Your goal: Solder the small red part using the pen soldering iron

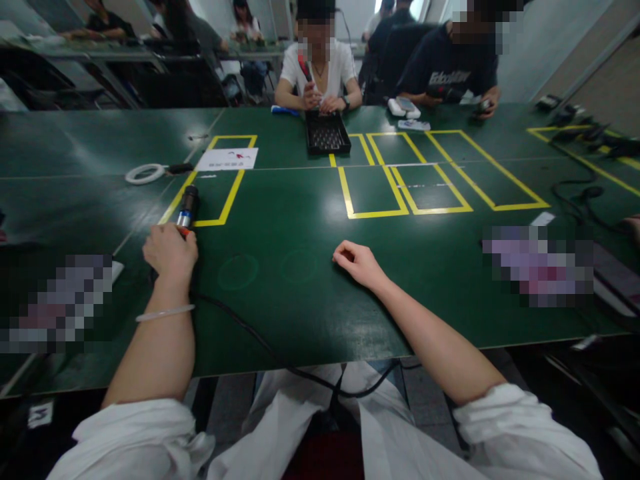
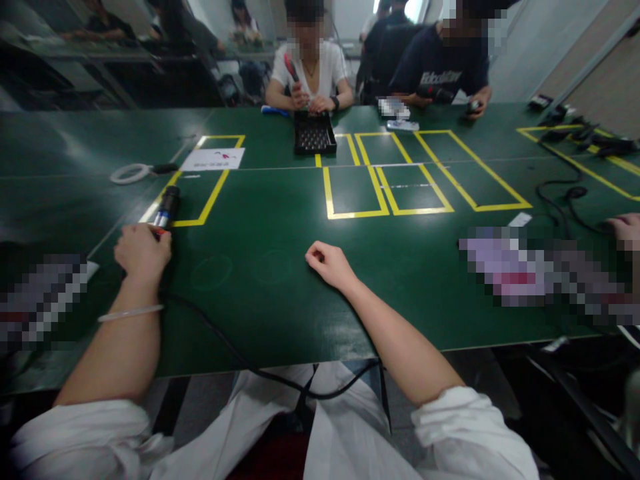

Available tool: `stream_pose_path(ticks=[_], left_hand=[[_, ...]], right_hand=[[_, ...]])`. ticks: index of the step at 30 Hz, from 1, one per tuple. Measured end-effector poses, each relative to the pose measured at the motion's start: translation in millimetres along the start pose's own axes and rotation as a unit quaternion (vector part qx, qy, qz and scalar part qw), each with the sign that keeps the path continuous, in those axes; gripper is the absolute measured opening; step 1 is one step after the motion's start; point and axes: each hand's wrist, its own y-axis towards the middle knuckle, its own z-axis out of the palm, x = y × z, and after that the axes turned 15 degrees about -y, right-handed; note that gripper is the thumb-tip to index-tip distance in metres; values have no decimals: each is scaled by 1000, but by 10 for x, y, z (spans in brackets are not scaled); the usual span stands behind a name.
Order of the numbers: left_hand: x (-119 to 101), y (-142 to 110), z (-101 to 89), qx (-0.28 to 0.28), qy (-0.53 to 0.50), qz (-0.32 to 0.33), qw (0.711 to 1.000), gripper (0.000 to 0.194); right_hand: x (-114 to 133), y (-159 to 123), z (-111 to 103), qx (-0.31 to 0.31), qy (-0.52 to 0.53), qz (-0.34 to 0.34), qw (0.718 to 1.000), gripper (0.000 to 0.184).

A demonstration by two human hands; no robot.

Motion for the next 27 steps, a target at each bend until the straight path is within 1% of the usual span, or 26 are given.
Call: stream_pose_path(ticks=[2, 4, 5, 6, 7, 8, 10, 12, 13, 14, 16, 18, 21, 27], left_hand=[[-42, -15, -21, -37, -24, 3, 999, 40], [-137, -50, -13, -58, -80, 24, 995, 40], [-211, -82, 8, -47, -126, 43, 990, 39], [-305, -127, 39, -21, -186, 62, 980, 39], [-417, -188, 77, 18, -252, 76, 965, 38], [-546, -266, 117, 69, -318, 86, 942, 37], [-836, -471, 186, 191, -425, 92, 880, 38], [-1124, -713, 225, 316, -467, 99, 820, 42], [-1250, -833, 235, 363, -468, 105, 799, 42], [-1358, -943, 245, 400, -469, 111, 779, 43], [-1508, -1121, 272, 447, -475, 114, 749, 45], [-1576, -1237, 318, 464, -494, 105, 728, 44], [-1581, -1320, 398, 469, -520, 92, 708, 36], [-1538, -1362, 473, 467, -533, 74, 702, 33]], right_hand=[[0, 1, 5, 0, 0, 1, 1000, 16], [-2, 3, 10, 0, 2, 4, 1000, 16], [-3, 3, 12, 1, 4, 6, 1000, 16], [-4, 3, 13, 1, 6, 7, 1000, 16], [-6, 3, 13, 1, 9, 8, 1000, 16], [-8, 2, 12, 2, 13, 8, 1000, 16], [-14, 1, 11, 2, 18, 11, 1000, 16], [-25, 3, 13, 2, 27, 14, 1000, 15], [-34, 5, 16, 2, 37, 15, 999, 14], [-44, 8, 21, 2, 55, 17, 998, 13], [-66, 16, 34, 6, 108, 22, 994, 13], [-87, 26, 48, 15, 163, 29, 986, 18], [-98, 37, 62, 32, 204, 29, 978, 26], [-62, 38, 64, 58, 236, 18, 970, 30]])
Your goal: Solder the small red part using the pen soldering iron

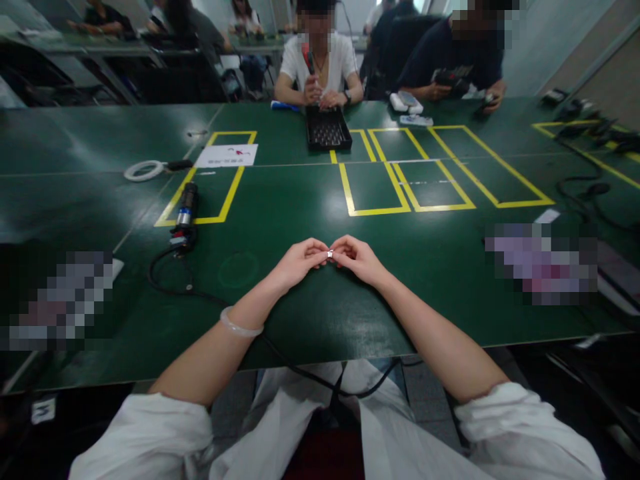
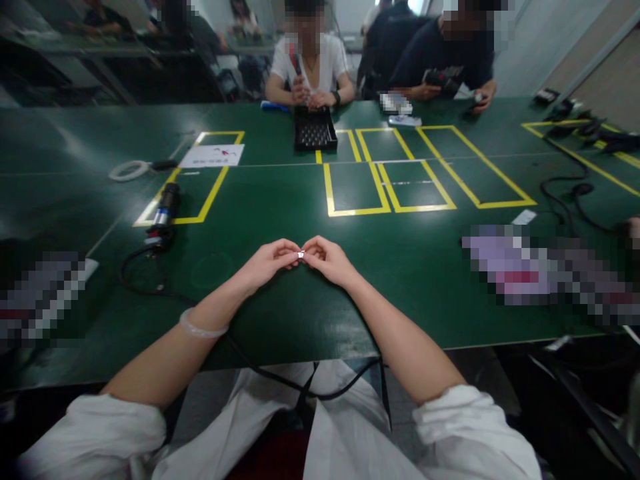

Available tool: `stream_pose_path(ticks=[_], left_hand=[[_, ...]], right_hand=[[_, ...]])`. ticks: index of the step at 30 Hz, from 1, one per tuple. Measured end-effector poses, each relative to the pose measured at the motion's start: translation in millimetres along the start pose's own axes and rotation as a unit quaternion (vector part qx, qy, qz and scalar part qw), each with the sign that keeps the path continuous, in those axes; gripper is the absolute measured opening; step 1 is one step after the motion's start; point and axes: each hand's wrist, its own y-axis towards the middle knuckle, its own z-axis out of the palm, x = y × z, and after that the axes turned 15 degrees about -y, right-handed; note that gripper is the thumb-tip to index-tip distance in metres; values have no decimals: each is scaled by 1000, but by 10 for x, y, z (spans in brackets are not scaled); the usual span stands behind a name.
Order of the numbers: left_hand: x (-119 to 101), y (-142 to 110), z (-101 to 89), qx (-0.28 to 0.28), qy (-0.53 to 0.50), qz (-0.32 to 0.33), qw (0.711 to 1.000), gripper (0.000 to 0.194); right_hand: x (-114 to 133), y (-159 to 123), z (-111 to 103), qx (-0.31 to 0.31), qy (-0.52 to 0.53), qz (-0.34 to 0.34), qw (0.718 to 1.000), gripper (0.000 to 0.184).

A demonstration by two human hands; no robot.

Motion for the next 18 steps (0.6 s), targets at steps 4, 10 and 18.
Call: stream_pose_path(ticks=[4, 10, 18], left_hand=[[36, 7, -11, -18, -45, -7, 999, 33], [68, 8, -21, -17, -26, -10, 999, 33], [50, -22, 2, -1, 38, 92, 995, 27]], right_hand=[[-4, 3, 2, -8, 30, 2, 1000, 32], [-42, 11, 3, -7, 38, -9, 999, 33], [9, 9, -16, -10, 23, 11, 1000, 36]])
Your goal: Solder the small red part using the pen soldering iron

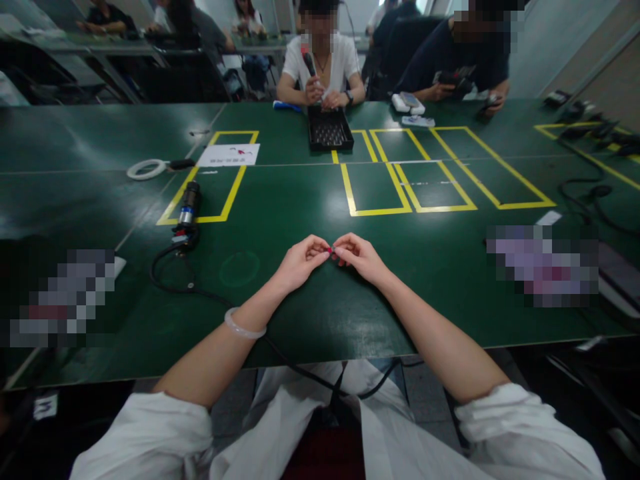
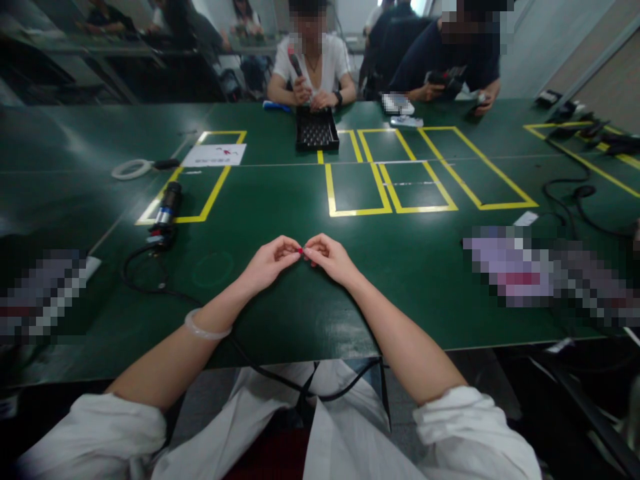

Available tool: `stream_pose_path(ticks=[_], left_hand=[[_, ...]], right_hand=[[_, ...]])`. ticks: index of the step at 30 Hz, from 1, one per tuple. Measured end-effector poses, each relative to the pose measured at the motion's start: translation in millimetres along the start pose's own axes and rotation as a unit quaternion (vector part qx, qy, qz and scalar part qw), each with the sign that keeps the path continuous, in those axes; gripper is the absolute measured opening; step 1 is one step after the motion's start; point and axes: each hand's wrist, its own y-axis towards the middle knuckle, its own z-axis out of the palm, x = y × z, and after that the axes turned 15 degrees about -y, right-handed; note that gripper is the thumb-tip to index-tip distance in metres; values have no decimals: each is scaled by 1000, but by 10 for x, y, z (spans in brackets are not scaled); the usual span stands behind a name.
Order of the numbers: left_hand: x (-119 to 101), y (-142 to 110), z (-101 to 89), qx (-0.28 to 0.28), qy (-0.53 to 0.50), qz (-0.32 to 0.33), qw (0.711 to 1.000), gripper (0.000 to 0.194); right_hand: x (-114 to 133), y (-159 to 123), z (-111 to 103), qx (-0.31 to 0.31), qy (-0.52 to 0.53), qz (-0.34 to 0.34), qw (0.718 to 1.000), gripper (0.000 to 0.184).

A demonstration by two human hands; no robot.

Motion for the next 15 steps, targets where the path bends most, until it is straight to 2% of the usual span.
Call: stream_pose_path(ticks=[10, 15], left_hand=[[17, -4, 3, -9, 10, -5, 1000, 28], [4, -10, -1, -7, 19, 13, 1000, 25]], right_hand=[[-40, -8, 6, -2, -31, -40, 999, 32], [-26, -17, 7, -7, -33, -27, 999, 36]])
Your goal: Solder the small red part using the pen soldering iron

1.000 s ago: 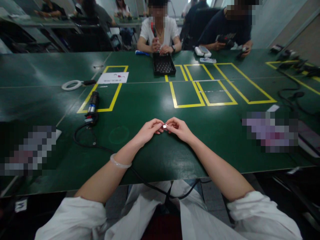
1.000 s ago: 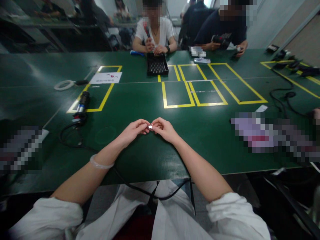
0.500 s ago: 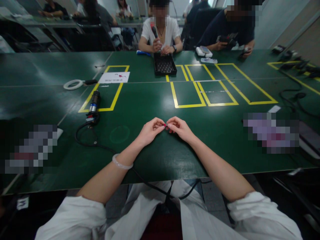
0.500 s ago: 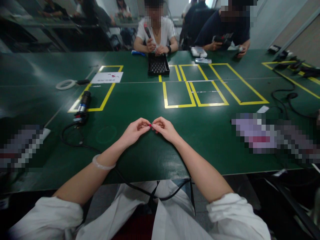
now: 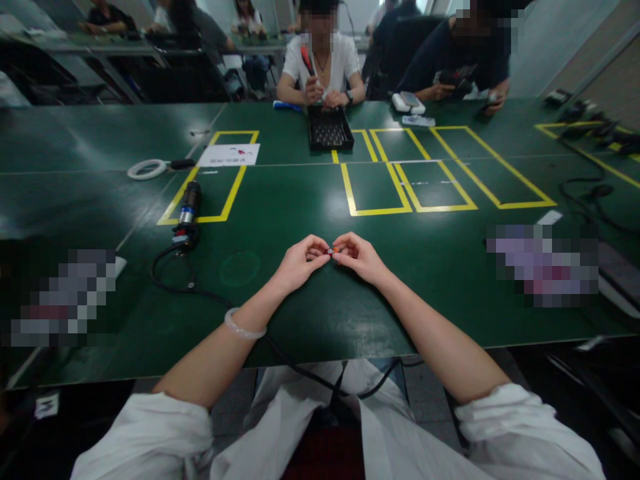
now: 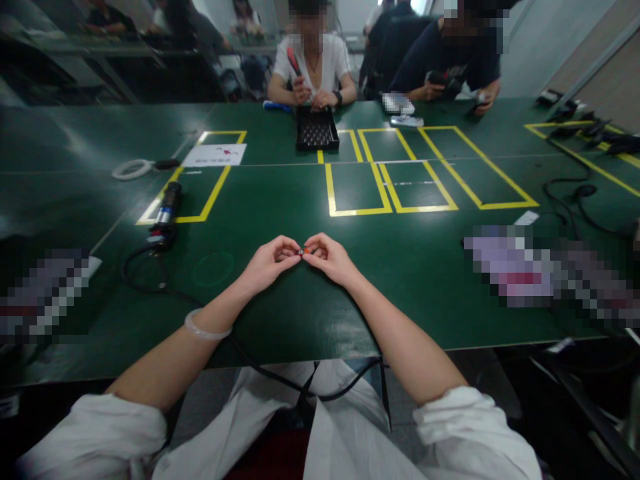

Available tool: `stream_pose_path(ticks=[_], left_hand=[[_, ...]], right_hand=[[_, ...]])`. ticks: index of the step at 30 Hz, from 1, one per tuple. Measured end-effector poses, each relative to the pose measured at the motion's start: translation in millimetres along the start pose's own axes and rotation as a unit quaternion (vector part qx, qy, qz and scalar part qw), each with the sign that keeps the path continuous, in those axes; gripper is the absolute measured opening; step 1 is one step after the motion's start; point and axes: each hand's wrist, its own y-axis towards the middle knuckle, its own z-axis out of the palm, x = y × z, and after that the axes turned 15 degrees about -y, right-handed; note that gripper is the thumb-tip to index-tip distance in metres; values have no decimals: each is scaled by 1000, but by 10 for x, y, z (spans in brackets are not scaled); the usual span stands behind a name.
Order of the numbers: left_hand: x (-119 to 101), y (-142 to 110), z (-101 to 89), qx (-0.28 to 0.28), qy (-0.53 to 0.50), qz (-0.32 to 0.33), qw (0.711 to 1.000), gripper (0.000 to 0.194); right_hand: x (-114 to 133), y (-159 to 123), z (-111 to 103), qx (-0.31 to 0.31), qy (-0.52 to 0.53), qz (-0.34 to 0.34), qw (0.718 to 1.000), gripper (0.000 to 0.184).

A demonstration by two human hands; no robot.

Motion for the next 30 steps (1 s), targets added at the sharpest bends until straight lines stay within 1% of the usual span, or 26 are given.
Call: stream_pose_path(ticks=[3, 7, 13, 17, 21, 25, 27, 30], left_hand=[[-5, -1, 0, 2, 8, 6, 1000, 24], [4, 0, 3, -1, 20, 6, 1000, 24], [30, -10, 4, 17, 44, 3, 999, 21], [26, -12, 10, 16, 42, 9, 999, 22], [-3, -14, 10, -1, 63, 44, 997, 21], [-20, -24, 6, -2, 101, 92, 991, 15], [-16, -28, 7, 2, 106, 100, 989, 14], [-10, -29, 8, 8, 107, 92, 990, 17]], right_hand=[[8, 0, -3, 9, -7, 2, 1000, 33], [18, -1, -6, 1, -24, -10, 1000, 30], [110, -39, 4, -12, -138, -44, 989, 20], [137, -51, 3, -16, -181, -66, 981, 16], [106, -44, -12, -13, -209, -74, 975, 14], [84, -40, -20, -16, -222, -74, 972, 14], [82, -41, -20, -16, -220, -70, 973, 15], [83, -41, -20, -20, -207, -61, 976, 14]])
